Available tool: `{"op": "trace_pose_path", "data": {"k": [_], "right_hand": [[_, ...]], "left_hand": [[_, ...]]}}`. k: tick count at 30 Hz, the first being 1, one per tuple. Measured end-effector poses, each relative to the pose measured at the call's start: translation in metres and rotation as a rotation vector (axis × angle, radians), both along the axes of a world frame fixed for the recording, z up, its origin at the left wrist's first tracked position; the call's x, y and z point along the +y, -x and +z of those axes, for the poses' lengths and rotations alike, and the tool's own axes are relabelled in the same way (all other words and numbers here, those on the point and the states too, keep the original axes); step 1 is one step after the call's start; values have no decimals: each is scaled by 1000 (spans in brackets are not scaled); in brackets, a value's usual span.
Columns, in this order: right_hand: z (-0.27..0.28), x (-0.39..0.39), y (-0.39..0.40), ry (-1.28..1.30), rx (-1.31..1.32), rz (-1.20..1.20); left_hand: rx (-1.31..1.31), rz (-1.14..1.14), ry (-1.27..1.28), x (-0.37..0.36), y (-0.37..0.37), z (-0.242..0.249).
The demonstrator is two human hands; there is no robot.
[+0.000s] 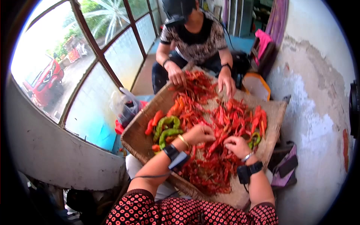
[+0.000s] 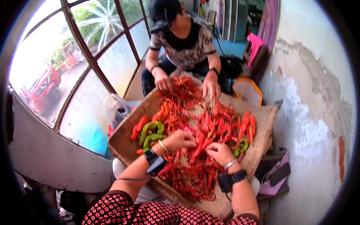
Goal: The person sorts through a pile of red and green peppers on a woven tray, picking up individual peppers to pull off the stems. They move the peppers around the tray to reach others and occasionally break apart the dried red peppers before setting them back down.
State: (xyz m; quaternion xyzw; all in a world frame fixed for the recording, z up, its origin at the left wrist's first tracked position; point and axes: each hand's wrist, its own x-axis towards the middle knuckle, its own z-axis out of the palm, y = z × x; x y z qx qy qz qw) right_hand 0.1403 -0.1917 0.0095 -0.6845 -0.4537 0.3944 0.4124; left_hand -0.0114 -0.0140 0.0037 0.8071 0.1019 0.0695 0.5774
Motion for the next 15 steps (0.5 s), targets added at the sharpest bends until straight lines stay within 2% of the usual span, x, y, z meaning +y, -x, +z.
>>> {"op": "trace_pose_path", "data": {"k": [1,3,4,5,7,8,11,13,15], "right_hand": [[2,-1,0,20,-8,39],[-1,-1,1,59,97,112],[1,-2,1,141,249,203],[-1,-3,0,146,255,197],[-1,-3,2,151,300,331],[4,-4,1,260,285,298],[13,-5,-1,247,243,347],[5,-5,-4,179,308,365],[5,-7,-6,85,409,301]], "left_hand": [[75,-5,135,3,0,4],[89,40,117,4,0,1],[97,34,128,2,1,2],[107,2,93,0,1,6],[123,-34,66,-2,1,12],[154,-35,70,-3,0,13],[214,-43,12,4,0,15],[94,155,27,4,2,23],[-102,444,226,15,-3,22]]}}
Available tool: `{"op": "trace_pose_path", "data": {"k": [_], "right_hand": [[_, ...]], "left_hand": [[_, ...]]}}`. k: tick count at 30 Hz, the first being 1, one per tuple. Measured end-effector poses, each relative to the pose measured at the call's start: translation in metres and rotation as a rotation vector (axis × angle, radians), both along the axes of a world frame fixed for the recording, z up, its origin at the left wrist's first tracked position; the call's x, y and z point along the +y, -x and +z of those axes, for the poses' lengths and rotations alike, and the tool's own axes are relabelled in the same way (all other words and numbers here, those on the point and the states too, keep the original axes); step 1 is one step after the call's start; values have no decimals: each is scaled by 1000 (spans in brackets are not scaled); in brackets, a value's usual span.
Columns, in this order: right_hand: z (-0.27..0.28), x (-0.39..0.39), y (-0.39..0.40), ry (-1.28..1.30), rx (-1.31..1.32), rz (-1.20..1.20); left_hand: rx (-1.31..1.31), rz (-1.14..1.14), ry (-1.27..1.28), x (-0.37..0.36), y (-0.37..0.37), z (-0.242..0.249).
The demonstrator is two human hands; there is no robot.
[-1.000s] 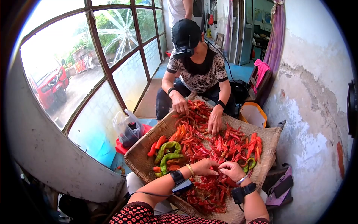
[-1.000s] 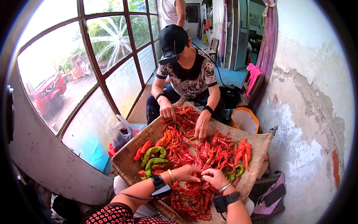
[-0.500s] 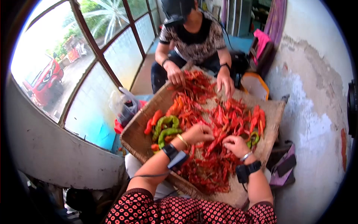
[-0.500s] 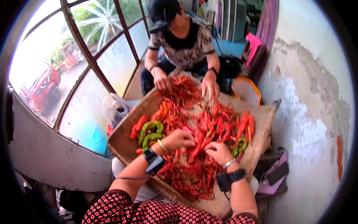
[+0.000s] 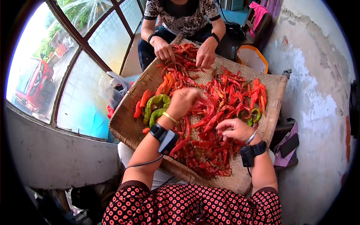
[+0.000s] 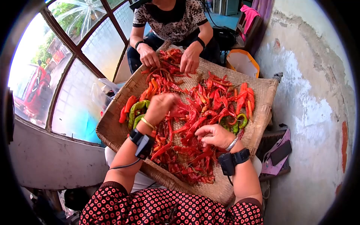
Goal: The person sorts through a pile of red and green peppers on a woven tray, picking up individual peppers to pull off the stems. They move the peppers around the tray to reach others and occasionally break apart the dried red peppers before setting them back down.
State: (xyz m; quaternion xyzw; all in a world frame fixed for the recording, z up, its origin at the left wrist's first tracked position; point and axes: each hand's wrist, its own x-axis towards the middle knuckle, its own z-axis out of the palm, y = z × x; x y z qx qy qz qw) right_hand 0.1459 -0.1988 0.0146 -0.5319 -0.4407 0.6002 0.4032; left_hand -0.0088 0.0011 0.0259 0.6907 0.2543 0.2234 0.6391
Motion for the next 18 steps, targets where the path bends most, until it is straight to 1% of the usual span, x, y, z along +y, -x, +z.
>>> {"op": "trace_pose_path", "data": {"k": [1,2,4,6,7,8,9,10,12,13,15,16,17,18], "right_hand": [[4,-2,-3,-4,42,-30],[10,-3,-5,-7,84,-61],[2,-4,-7,-140,172,-167],[-1,-4,-8,-187,382,-246],[1,-3,-6,-176,441,-286],[0,-2,-4,-170,442,-288],[-2,-1,-3,-185,435,-321],[-5,1,-1,-201,426,-354],[-10,4,3,-215,434,-394],[-11,5,4,-209,434,-406],[-10,7,6,-202,435,-416],[-7,9,7,-176,348,-501],[-6,9,7,-149,260,-585],[-14,10,3,-154,96,-597]], "left_hand": [[-169,89,30,6,-2,2],[-313,233,80,3,-6,2],[-13,271,-43,20,-5,-18],[97,124,-429,18,-2,-39],[32,-66,-363,-2,-3,-24],[175,-229,-85,-20,-2,-6],[189,-400,-37,-30,-2,-8],[89,-536,-133,-39,-4,-14],[195,-741,-12,-49,-7,-12],[195,-742,-10,-49,-8,-16],[315,-767,-219,-46,-10,-21],[317,-767,-218,-43,-9,-19],[292,-635,-145,-38,-7,-15],[269,-503,-74,-32,-5,-11]]}}
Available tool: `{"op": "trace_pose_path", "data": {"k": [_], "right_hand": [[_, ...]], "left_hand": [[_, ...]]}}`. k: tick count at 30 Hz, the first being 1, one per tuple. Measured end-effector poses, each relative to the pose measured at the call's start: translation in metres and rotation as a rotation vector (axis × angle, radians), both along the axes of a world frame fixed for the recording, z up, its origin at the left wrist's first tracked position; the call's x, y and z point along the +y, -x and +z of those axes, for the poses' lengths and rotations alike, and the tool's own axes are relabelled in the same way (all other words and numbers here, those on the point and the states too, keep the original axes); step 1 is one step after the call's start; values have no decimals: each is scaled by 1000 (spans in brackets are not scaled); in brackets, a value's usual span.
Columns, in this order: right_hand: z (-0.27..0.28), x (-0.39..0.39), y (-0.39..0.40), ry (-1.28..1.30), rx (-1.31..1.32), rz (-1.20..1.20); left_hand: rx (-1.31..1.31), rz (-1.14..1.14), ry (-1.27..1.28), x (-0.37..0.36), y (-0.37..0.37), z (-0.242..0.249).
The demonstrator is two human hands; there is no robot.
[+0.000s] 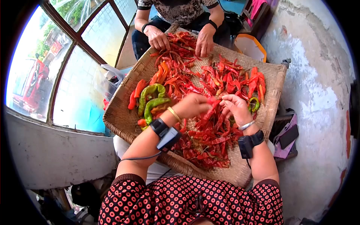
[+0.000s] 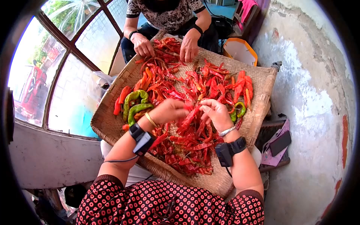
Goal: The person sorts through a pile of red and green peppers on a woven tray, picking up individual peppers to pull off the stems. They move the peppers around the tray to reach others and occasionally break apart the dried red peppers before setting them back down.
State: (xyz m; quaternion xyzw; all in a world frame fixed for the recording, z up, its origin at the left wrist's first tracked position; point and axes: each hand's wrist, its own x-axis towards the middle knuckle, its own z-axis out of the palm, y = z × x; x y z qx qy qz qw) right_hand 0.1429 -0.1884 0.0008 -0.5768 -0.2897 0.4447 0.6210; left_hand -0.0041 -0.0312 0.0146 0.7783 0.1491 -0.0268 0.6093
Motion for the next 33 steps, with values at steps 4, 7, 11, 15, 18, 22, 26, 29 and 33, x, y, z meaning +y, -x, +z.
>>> {"op": "trace_pose_path", "data": {"k": [4,7,11,15,18,22,26,29,33], "right_hand": [[-12,6,2,132,-726,2],[-22,10,13,31,-1168,138],[-28,12,18,151,-1372,245],[-25,11,16,-1,-1306,155],[-8,10,21,-78,-1281,45],[1,11,25,-171,-1260,9],[9,10,21,-85,-1282,-92],[0,8,4,19,-1387,-150],[-12,6,0,214,-1410,-103]], "left_hand": [[-240,692,286,31,-3,-3],[-105,491,12,30,1,-11],[-119,54,-497,0,0,-23],[-161,-42,-621,-9,-2,-32],[-180,-62,-391,-12,-2,-32],[-51,-56,-223,-8,-6,-26],[62,-15,-15,3,-1,-12],[-104,306,129,22,1,-3],[-265,704,53,36,0,-8]]}}
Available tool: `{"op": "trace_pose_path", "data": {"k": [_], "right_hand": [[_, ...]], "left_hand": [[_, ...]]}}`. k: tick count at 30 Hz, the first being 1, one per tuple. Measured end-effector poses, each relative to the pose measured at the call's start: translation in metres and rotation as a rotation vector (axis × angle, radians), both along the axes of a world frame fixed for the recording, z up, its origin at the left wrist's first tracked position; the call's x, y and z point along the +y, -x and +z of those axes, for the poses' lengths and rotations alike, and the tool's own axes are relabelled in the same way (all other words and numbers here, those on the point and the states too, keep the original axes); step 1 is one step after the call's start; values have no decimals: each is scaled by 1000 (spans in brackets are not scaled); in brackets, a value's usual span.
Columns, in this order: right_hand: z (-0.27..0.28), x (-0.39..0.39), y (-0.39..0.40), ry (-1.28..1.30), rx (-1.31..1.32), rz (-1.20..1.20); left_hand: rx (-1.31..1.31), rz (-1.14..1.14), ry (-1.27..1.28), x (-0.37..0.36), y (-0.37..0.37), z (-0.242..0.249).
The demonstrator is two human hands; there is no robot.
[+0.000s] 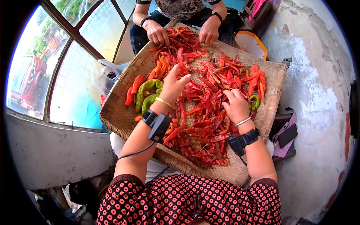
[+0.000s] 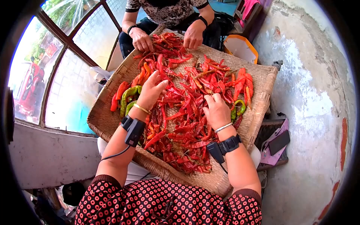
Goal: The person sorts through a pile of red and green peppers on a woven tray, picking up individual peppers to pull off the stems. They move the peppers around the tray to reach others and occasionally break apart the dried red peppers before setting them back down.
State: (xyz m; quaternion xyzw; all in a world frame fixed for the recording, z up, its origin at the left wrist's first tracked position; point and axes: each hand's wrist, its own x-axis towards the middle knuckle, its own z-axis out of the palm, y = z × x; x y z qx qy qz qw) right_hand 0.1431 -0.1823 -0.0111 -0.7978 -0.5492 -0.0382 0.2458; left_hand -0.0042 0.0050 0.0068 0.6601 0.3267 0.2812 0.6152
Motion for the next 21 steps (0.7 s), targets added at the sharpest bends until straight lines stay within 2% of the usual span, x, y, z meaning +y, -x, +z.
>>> {"op": "trace_pose_path", "data": {"k": [1,3,5,7,8,10,11,12,13,14,15,17,19,21], "right_hand": [[0,0,1,-4,-2,1],[-2,1,1,170,-51,-25],[-8,1,-2,183,-64,-25],[-16,0,-7,161,-37,7],[-19,0,-9,164,-40,7],[-21,-1,-10,-32,52,42],[-20,-1,-11,-28,51,44],[-13,-1,-11,-118,166,47],[-5,-1,-10,-209,281,48],[7,-3,-6,-201,373,-4],[10,-4,-5,-197,374,-5],[14,-6,-4,-296,1098,45],[18,-6,2,-286,1163,76],[13,-2,6,-317,1250,147]], "left_hand": [[78,13,-127,5,0,-7],[139,-103,-196,-4,2,-14],[241,-332,-332,-18,1,-11],[326,-422,-598,-27,-2,-23],[364,-387,-735,-33,-3,-29],[333,-440,-744,-41,-6,-38],[298,-506,-730,-43,-8,-47],[297,-504,-726,-45,-7,-44],[260,-653,-663,-47,-7,-38],[220,-800,-597,-49,-7,-32],[219,-800,-594,-52,-8,-28],[119,-565,-710,-60,-8,-20],[111,-526,-662,-63,-10,-15],[-5,-585,-593,-64,-12,-17]]}}
